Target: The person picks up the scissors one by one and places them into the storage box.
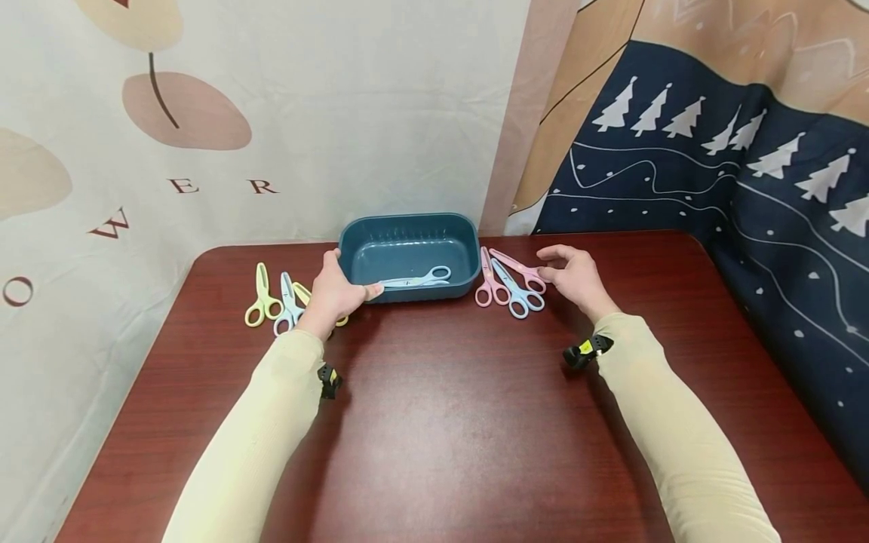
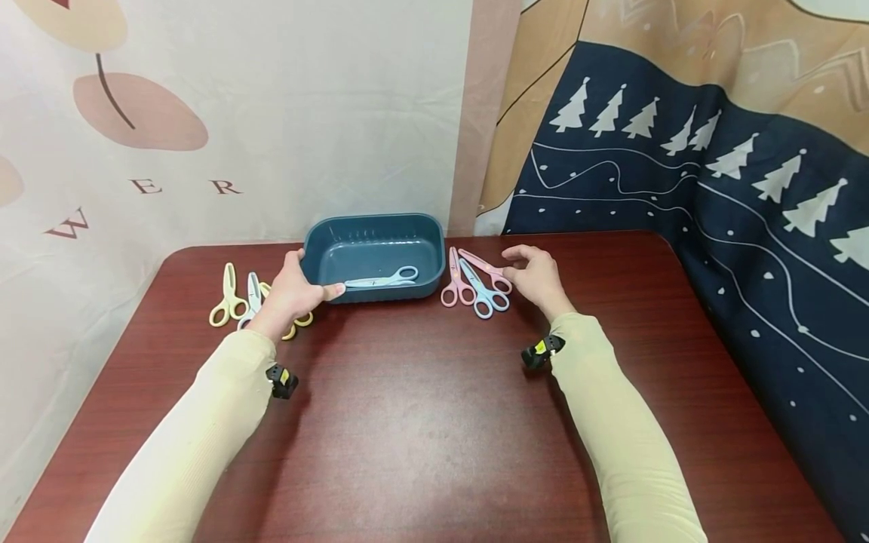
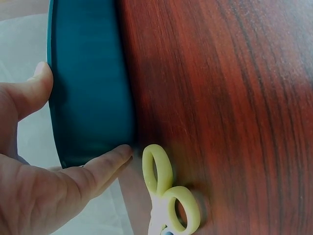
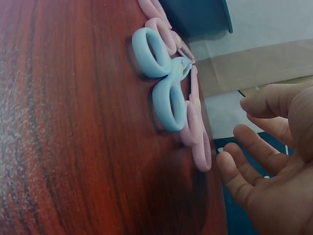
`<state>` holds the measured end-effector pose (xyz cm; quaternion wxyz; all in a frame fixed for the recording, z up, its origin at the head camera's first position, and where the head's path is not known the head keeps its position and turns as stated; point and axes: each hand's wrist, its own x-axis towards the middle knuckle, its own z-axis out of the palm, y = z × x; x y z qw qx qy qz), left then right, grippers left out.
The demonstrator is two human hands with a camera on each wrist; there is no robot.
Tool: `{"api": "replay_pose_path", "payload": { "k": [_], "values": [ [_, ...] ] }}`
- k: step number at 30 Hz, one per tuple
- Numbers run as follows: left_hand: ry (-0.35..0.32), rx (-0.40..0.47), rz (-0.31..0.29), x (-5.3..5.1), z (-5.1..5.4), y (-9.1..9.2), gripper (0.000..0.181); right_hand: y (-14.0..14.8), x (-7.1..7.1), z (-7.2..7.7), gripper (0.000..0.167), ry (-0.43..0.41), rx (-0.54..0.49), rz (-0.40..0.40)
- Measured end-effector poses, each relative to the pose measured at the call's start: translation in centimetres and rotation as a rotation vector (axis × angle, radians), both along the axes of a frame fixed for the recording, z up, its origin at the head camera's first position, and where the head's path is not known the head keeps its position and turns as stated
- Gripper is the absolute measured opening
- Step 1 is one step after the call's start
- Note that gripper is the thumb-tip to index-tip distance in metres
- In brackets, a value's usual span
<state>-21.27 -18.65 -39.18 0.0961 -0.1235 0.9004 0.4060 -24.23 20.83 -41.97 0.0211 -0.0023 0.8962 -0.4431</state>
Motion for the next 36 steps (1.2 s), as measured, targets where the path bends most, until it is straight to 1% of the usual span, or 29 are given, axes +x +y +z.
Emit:
{"api": "replay_pose_path", "payload": {
  "k": [7,15,24,31,36],
  "values": [
    [-0.001,-0.002,-0.002,0.0,0.0,0.0,0.11,0.3,0.0,-0.7,0.036,0.026,0.042,-0.017],
    [0.001,0.004,-0.002,-0.1,-0.1,0.0,0.11,0.7,-0.1,-1.3,0.039,0.042,0.054,-0.012],
    [0.002,0.002,0.0,0.0,-0.1,-0.1,0.11,0.8,0.0,-1.6,0.044,-0.002,0.082,-0.008],
    [0.007,0.005,0.001,-0.1,-0.2,-0.1,0.11,0.8,-0.1,-2.0,0.045,0.015,0.105,0.002],
    [0.008,0.012,0.0,-0.1,-0.3,-0.1,0.11,0.6,-0.1,-2.1,0.048,0.005,0.129,0.015]
  ]
}}
